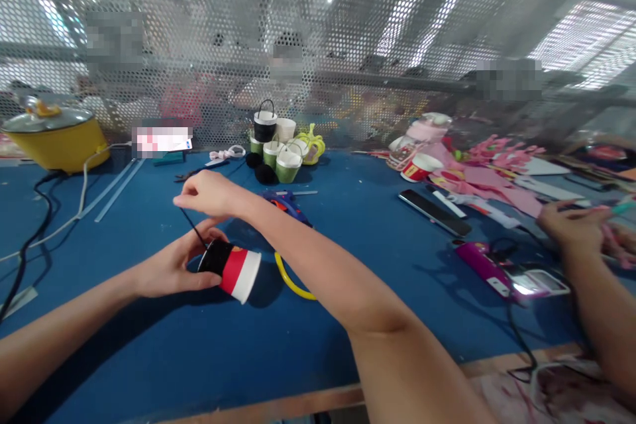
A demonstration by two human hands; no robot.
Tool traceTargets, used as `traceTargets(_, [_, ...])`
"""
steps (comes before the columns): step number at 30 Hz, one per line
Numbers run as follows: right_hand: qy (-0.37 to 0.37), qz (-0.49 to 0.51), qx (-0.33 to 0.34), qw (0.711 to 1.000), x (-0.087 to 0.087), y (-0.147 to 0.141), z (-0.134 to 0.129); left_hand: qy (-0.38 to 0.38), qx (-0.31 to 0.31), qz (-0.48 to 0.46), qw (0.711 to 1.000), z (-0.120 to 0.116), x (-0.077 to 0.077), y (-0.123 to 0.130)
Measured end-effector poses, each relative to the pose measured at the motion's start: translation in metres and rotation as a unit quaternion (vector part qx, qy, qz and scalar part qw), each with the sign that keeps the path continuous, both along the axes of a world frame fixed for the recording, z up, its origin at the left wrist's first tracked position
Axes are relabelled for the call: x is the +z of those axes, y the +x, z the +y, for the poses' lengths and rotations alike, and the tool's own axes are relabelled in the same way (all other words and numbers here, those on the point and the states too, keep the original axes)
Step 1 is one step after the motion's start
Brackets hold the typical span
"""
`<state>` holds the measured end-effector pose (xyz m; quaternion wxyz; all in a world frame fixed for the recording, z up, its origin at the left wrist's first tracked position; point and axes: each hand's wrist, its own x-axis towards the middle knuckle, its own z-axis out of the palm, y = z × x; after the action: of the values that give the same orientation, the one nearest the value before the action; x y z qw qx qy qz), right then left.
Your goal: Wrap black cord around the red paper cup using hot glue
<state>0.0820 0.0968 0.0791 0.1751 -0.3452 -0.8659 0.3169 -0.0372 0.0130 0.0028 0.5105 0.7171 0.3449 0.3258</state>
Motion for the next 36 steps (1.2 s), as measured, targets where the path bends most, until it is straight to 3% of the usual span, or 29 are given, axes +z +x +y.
traceTargets(2, [0.005, -0.056, -0.028, 0.998, 0.003, 0.008, 0.007, 0.013, 0.013, -0.019, 1.0, 0.0, -0.001, 0.0])
traceTargets(5, [0.047, -0.094, -0.187, 0.977, 0.005, 0.039, 0.021, 0.032, 0.04, -0.037, 0.998, 0.001, -0.003, 0.0])
traceTargets(8, [0.073, -0.151, -0.271, 0.948, -0.001, 0.079, 0.031, 0.047, 0.061, -0.044, 0.996, 0.003, -0.004, 0.0])
traceTargets(12, [0.062, -0.236, -0.31, 0.919, -0.028, 0.116, 0.032, 0.048, 0.075, -0.046, 0.995, 0.004, -0.008, -0.001])
traceTargets(15, [0.046, -0.248, -0.328, 0.911, -0.051, 0.122, 0.029, 0.055, 0.087, -0.037, 0.994, 0.005, -0.01, -0.002])
traceTargets(18, [0.04, -0.212, -0.352, 0.911, -0.059, 0.123, 0.024, 0.064, 0.098, -0.029, 0.993, 0.006, -0.011, -0.003])
traceTargets(22, [0.017, -0.13, -0.354, 0.926, -0.044, 0.127, 0.007, 0.079, 0.092, -0.02, 0.992, 0.008, -0.012, -0.003])
traceTargets(26, [-0.051, 0.028, -0.272, 0.96, -0.02, 0.129, -0.026, 0.091, 0.092, 0.008, 0.992, 0.009, -0.011, -0.004])
traceTargets(28, [-0.08, 0.063, -0.255, 0.962, -0.014, 0.126, -0.042, 0.091, 0.095, 0.018, 0.991, 0.01, -0.01, -0.005])
traceTargets(33, [-0.097, 0.065, -0.224, 0.968, -0.015, 0.116, -0.068, 0.09, 0.096, 0.024, 0.991, 0.013, -0.01, -0.007])
traceTargets(36, [-0.046, -0.001, -0.208, 0.977, -0.018, 0.116, -0.076, 0.085, 0.102, 0.025, 0.991, 0.013, -0.01, -0.008])
